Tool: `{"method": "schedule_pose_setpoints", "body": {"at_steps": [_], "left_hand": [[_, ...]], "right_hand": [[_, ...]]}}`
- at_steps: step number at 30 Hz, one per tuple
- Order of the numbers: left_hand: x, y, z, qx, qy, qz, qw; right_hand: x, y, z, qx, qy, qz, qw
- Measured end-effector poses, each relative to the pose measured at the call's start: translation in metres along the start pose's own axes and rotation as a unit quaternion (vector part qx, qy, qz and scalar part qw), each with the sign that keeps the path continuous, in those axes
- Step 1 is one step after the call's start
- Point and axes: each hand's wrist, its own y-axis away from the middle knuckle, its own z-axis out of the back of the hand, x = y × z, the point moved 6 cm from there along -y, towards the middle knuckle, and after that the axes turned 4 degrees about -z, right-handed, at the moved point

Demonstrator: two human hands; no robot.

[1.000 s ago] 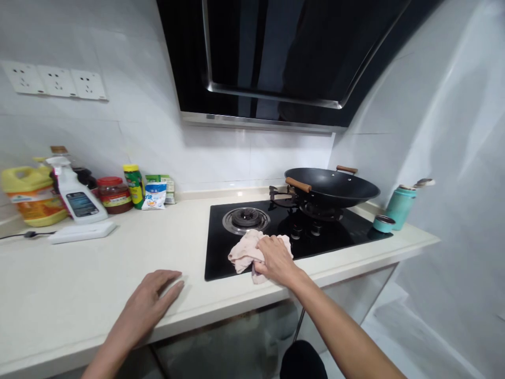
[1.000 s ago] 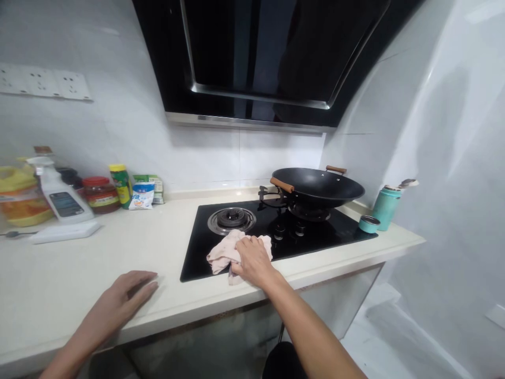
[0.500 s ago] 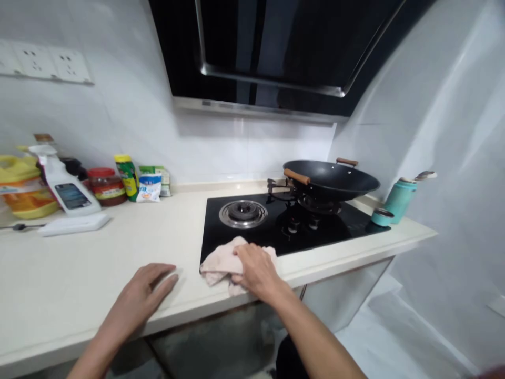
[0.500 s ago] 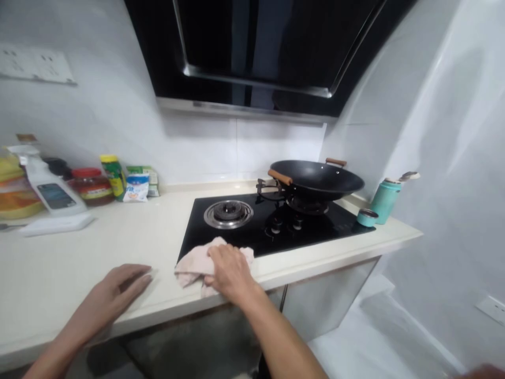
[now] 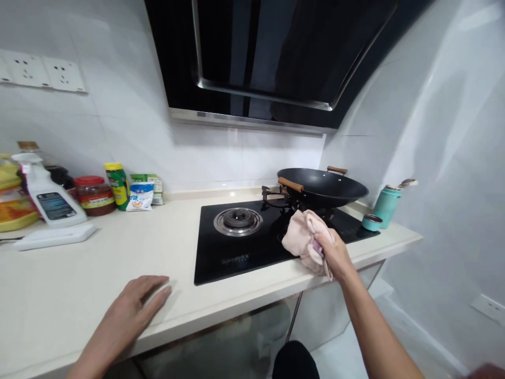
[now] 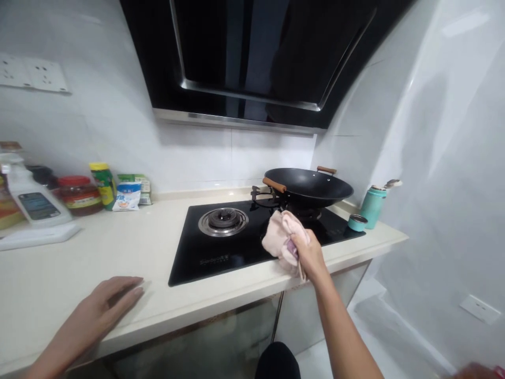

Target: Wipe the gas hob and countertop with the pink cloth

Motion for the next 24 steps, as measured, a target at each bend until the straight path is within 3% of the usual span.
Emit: {"method": "schedule_pose_setpoints", "body": {"at_steps": [3, 7, 9, 13, 15, 19, 24], "left_hand": [[-0.002, 0.000, 0.000, 0.001, 0.004, 0.008, 1.000], [-0.009, -0.002, 0.004, -0.002, 0.004, 0.003, 1.000], [-0.010, -0.001, 0.005, 0.000, 0.006, 0.000, 1.000], [-0.007, 0.000, 0.005, 0.001, 0.006, 0.008, 1.000], [-0.005, 0.001, 0.003, 0.006, 0.006, 0.012, 1.000], [-0.009, 0.000, 0.003, 0.018, 0.007, 0.011, 1.000], [-0.012, 0.000, 0.004, 0.015, -0.001, 0.013, 1.000]], "right_hand": [[-0.014, -0.037, -0.003, 0.003, 0.091, -0.002, 0.996], [-0.010, -0.059, -0.020, -0.019, 0.230, 0.026, 0.973], [-0.002, -0.062, -0.031, -0.002, 0.326, 0.073, 0.942], [0.005, -0.063, -0.058, 0.142, 0.462, 0.170, 0.859], [0.005, -0.066, -0.066, 0.196, 0.488, 0.181, 0.831], [0.008, -0.070, -0.075, 0.264, 0.496, 0.164, 0.811], [0.006, -0.054, -0.068, 0.255, 0.505, 0.186, 0.803]]}}
